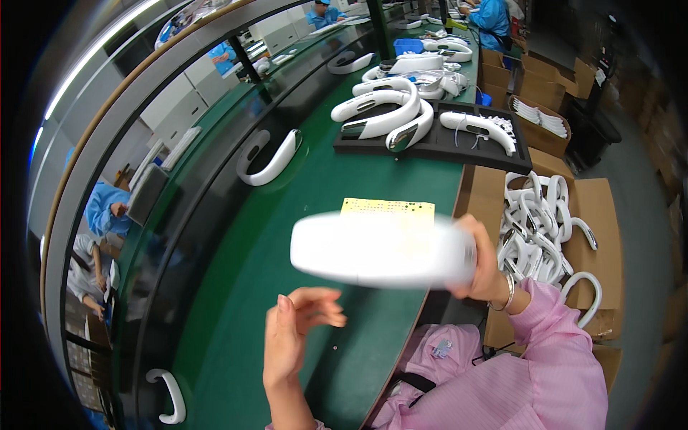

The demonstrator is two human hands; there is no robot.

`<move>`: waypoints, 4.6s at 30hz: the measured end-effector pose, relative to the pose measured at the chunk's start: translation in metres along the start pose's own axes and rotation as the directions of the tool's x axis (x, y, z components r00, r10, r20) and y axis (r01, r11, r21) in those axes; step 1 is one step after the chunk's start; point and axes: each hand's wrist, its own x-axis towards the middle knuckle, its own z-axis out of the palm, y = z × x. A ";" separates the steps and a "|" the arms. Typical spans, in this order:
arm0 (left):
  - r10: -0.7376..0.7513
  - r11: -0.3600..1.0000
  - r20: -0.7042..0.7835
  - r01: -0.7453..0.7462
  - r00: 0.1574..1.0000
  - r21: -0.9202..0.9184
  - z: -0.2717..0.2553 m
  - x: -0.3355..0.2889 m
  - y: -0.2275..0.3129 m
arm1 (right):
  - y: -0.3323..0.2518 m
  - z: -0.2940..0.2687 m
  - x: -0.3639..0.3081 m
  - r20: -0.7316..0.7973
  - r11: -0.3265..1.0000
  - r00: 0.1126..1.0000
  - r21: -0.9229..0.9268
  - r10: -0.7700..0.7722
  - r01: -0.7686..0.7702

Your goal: The recorder is assembling and inspecting white U-shaped electronic neck massagers on a factory assembly line.

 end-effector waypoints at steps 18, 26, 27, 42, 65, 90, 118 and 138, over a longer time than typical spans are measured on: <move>-0.194 0.705 -0.076 0.086 0.978 -0.704 0.019 0.018 -0.035 | -0.022 0.002 0.004 0.504 0.139 0.649 0.719 0.570 -0.681; 0.043 0.856 -0.084 -0.080 0.996 -0.510 0.036 -0.001 -0.019 | -0.007 0.006 -0.009 0.426 0.334 0.669 0.628 0.609 -0.703; 0.059 0.855 -0.069 -0.086 0.996 -0.512 0.041 -0.004 -0.015 | -0.007 0.007 -0.009 0.430 0.308 0.662 0.642 0.614 -0.702; -0.024 0.894 -0.028 0.009 0.999 -0.447 0.075 -0.042 0.015 | -0.015 0.017 -0.008 0.439 0.317 0.591 0.550 0.677 -0.773; -0.142 0.341 0.557 -0.488 0.818 0.804 0.101 0.002 -0.062 | 0.056 -0.104 -0.225 -0.324 0.274 0.037 0.729 0.945 -0.627; -0.131 0.379 0.499 -0.422 0.857 0.823 0.106 0.000 -0.070 | 0.273 -0.173 -0.276 -0.723 0.104 0.045 0.037 0.689 -0.994; 0.573 0.163 -0.576 0.607 0.583 0.778 -0.270 -0.138 -0.087 | -0.027 0.104 -0.053 0.460 0.985 0.886 -0.122 -0.050 0.119; 0.159 0.823 -0.676 -0.474 0.720 -0.312 0.036 -0.183 0.021 | -0.073 0.189 -0.007 0.959 0.072 0.246 0.238 0.144 -0.969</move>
